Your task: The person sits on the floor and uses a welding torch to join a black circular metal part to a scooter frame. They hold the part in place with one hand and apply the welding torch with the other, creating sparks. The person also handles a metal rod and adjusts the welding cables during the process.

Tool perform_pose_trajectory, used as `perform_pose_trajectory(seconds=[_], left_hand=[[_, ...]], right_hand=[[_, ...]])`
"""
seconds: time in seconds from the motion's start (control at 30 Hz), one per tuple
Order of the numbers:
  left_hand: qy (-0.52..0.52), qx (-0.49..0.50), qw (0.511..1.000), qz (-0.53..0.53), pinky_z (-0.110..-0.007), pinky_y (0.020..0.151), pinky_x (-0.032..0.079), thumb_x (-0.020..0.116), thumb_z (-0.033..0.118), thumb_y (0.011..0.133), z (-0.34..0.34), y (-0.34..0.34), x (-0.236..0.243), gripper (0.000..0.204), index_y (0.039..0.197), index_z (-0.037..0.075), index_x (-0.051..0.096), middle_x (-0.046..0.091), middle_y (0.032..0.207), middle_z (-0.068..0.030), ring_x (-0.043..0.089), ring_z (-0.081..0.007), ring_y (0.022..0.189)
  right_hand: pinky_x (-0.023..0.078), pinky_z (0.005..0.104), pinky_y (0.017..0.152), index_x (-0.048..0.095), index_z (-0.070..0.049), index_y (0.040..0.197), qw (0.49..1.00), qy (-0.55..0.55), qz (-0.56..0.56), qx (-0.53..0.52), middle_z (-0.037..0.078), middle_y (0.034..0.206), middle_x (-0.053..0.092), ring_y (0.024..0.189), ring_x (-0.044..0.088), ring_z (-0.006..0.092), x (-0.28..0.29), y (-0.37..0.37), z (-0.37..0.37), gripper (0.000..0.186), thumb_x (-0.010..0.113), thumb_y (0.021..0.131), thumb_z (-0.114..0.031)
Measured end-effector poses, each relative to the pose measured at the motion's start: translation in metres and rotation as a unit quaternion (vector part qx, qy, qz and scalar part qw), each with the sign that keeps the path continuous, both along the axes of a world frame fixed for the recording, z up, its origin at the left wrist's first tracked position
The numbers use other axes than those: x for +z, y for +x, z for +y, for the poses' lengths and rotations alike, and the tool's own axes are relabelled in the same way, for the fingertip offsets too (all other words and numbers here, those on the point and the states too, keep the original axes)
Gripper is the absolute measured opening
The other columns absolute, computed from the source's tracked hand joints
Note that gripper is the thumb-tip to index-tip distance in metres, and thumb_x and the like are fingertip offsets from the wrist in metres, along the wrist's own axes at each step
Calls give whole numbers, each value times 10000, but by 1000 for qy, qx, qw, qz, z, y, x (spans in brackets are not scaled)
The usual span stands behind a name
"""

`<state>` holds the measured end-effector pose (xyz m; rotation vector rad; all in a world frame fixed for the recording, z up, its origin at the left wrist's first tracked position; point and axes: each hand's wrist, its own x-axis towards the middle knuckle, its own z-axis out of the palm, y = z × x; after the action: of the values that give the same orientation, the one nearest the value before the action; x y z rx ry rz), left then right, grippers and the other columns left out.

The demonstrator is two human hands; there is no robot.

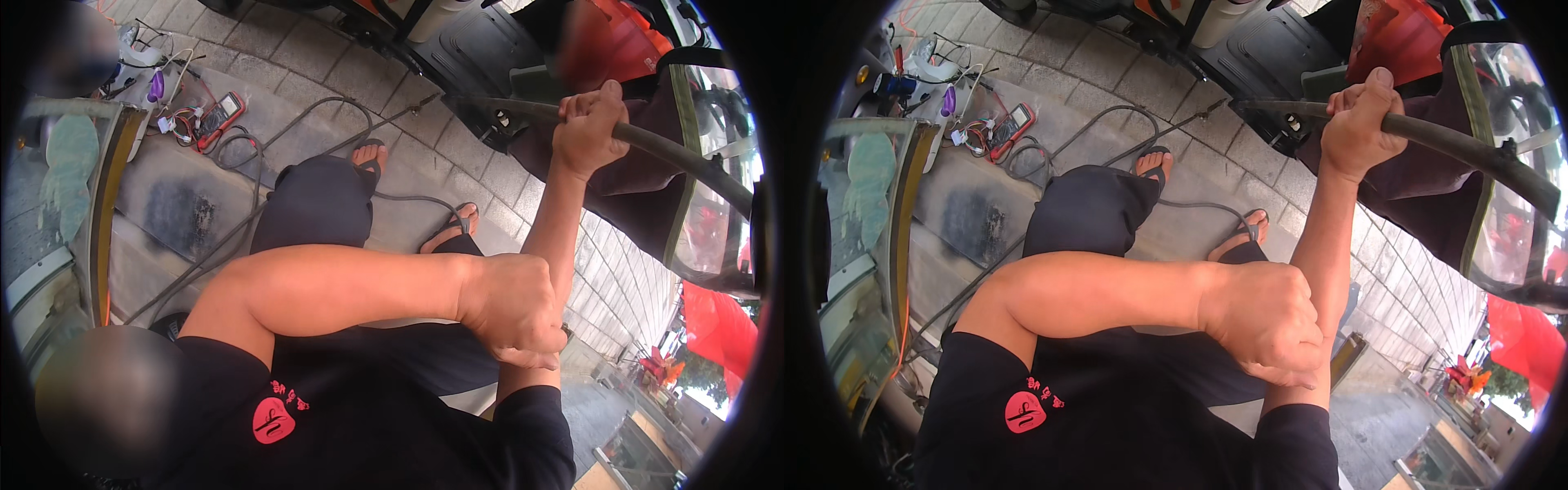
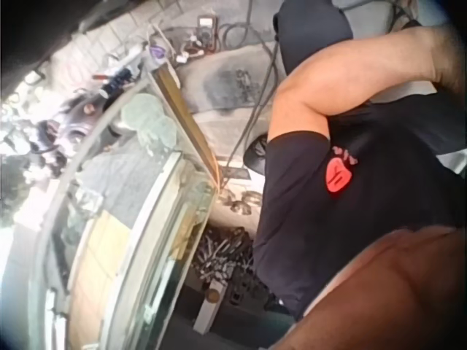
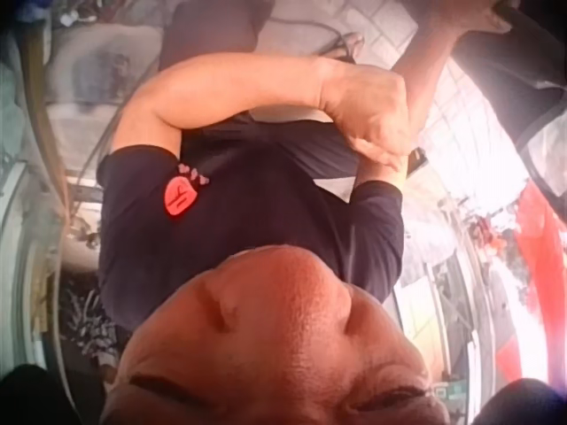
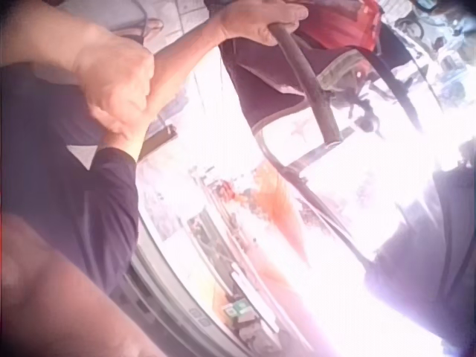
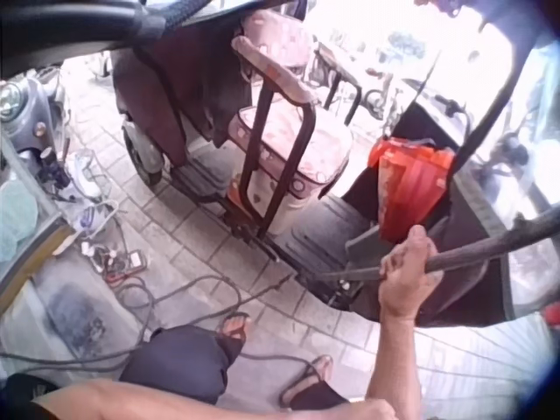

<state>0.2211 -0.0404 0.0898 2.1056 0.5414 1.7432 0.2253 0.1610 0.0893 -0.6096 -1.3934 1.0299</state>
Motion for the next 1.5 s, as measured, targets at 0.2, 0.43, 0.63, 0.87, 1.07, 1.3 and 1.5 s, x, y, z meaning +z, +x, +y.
perform_pose_trajectory(seconds=[0.2,0.43,0.63,0.87,1.07,1.3,1.5], left_hand=[[-7,-5,1000,-12,-359,449,455,730,333,922,-3,3,3,329,730,104,593,593,573,-10,630,-219,529],[-26,-14,1000,-5,-359,451,460,732,329,920,-4,2,2,333,724,98,593,600,576,-8,637,-217,536],[5,-4,1000,-18,-356,449,455,731,335,927,-1,4,2,341,718,99,601,603,583,-11,631,-221,531],[-4,7,1000,-18,-358,439,443,727,345,933,-1,2,0,359,702,106,589,575,556,-16,624,-227,523],[-6,13,1000,-22,-357,435,435,722,340,931,1,3,0,365,690,112,569,564,554,-14,614,-225,510],[0,5,1000,-27,-354,436,442,724,339,927,0,3,6,366,688,106,573,563,553,-16,608,-224,498],[-17,10,1000,-16,-353,443,450,723,338,929,-2,1,-1,372,682,103,573,563,546,-19,614,-224,505]], right_hand=[[407,315,470,490,-53,649,999,41,-13,18,21,545,444,452,393,118,47,7,-16,426,625,1029,-191],[400,312,467,481,-58,652,1000,5,-11,-18,13,542,437,454,402,120,33,-6,-14,444,648,1035,-211],[414,309,466,485,-45,659,997,23,-38,-68,17,545,430,452,394,114,-4,3,-17,455,650,1037,-235],[424,299,490,496,-45,681,999,32,-23,30,16,561,447,476,410,102,29,16,-22,409,621,1046,-181],[405,298,469,487,-53,661,1000,-5,-14,-22,22,561,454,457,403,107,-2,8,-1,404,629,1019,-175],[403,315,463,463,-63,655,997,65,-34,-14,21,539,413,431,374,121,-17,31,3,445,635,1032,-226],[413,310,466,463,-50,643,999,25,-25,-19,32,540,431,442,381,125,27,19,-17,453,577,1054,-201]])
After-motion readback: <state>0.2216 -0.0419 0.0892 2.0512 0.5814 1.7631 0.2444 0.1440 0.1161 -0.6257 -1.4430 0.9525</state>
